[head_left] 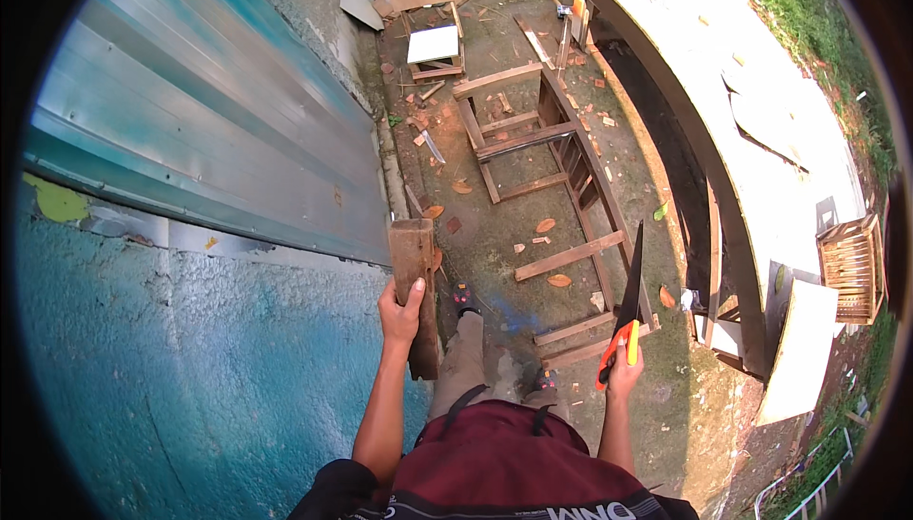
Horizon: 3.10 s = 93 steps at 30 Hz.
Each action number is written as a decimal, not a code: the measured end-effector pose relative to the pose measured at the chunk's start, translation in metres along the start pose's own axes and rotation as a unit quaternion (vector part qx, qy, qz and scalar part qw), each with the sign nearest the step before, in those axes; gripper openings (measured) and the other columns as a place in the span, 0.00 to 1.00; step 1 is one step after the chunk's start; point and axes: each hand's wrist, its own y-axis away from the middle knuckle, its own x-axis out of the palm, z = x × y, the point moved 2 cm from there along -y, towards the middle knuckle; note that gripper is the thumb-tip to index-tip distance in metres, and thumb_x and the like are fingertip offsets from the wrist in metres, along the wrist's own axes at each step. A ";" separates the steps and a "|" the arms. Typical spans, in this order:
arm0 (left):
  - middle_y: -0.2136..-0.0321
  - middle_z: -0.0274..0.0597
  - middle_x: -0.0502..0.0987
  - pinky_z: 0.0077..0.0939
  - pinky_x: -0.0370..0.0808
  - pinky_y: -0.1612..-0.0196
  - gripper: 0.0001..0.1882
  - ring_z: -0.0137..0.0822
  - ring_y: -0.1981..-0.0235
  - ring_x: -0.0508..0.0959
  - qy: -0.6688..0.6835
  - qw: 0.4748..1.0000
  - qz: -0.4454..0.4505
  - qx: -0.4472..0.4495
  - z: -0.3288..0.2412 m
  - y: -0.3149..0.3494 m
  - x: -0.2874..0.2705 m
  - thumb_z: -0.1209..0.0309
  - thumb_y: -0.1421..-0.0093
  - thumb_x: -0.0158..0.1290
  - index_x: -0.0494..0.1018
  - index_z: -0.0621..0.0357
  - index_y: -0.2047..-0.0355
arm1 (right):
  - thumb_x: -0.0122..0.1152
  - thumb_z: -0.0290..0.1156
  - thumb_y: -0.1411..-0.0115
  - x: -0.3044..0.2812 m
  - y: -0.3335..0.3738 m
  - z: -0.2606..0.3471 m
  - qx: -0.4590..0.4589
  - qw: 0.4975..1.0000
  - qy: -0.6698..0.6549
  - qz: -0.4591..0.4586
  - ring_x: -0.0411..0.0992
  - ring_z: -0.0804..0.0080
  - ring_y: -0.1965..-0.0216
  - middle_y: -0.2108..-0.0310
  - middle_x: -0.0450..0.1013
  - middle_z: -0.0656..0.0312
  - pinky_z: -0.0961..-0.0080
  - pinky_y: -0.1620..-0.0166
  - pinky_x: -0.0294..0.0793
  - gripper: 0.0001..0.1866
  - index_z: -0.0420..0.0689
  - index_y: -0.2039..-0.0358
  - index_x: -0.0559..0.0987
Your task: The person assembles a wooden frame by hand, aligning and fitting several wooden planks together. They then use a hand saw to cut a piece of wood to size and fit it into the frame.
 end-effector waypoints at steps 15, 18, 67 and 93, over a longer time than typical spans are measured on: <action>0.64 0.41 0.84 0.28 0.76 0.57 0.24 0.29 0.63 0.80 0.009 0.992 0.123 0.034 -0.028 -0.262 -0.041 0.59 0.43 0.67 0.78 0.65 0.54 | 0.61 0.31 0.33 0.356 -0.026 0.106 0.022 0.992 -0.099 0.078 0.65 0.81 0.83 0.82 0.67 0.69 0.79 0.78 0.66 0.09 0.42 0.67 0.72; 0.64 0.40 0.84 0.28 0.76 0.57 0.25 0.29 0.63 0.80 -0.002 0.993 0.117 0.017 -0.041 -0.305 -0.038 0.57 0.43 0.68 0.78 0.65 0.55 | 0.62 0.31 0.33 0.383 -0.049 0.127 0.025 0.990 -0.109 0.081 0.65 0.82 0.83 0.82 0.67 0.69 0.79 0.77 0.66 0.09 0.42 0.67 0.73; 0.48 0.68 0.77 0.46 0.71 0.40 0.45 0.59 0.42 0.76 -0.311 0.223 0.819 0.427 -0.130 -0.980 0.595 0.34 0.38 0.51 0.72 0.66 0.40 | 0.60 0.48 0.30 0.978 -0.401 0.343 0.131 0.550 -0.328 -0.757 0.64 0.83 0.81 0.81 0.67 0.72 0.80 0.75 0.64 0.18 0.44 0.64 0.78; 0.49 0.48 0.76 0.49 0.72 0.41 0.36 0.53 0.45 0.76 -0.181 -0.338 0.736 0.557 0.254 -0.815 0.477 0.35 0.36 0.46 0.77 0.53 0.46 | 0.55 0.39 0.27 1.270 -0.524 0.255 0.253 0.175 -0.438 -0.845 0.58 0.85 0.82 0.82 0.61 0.72 0.80 0.78 0.57 0.16 0.44 0.70 0.71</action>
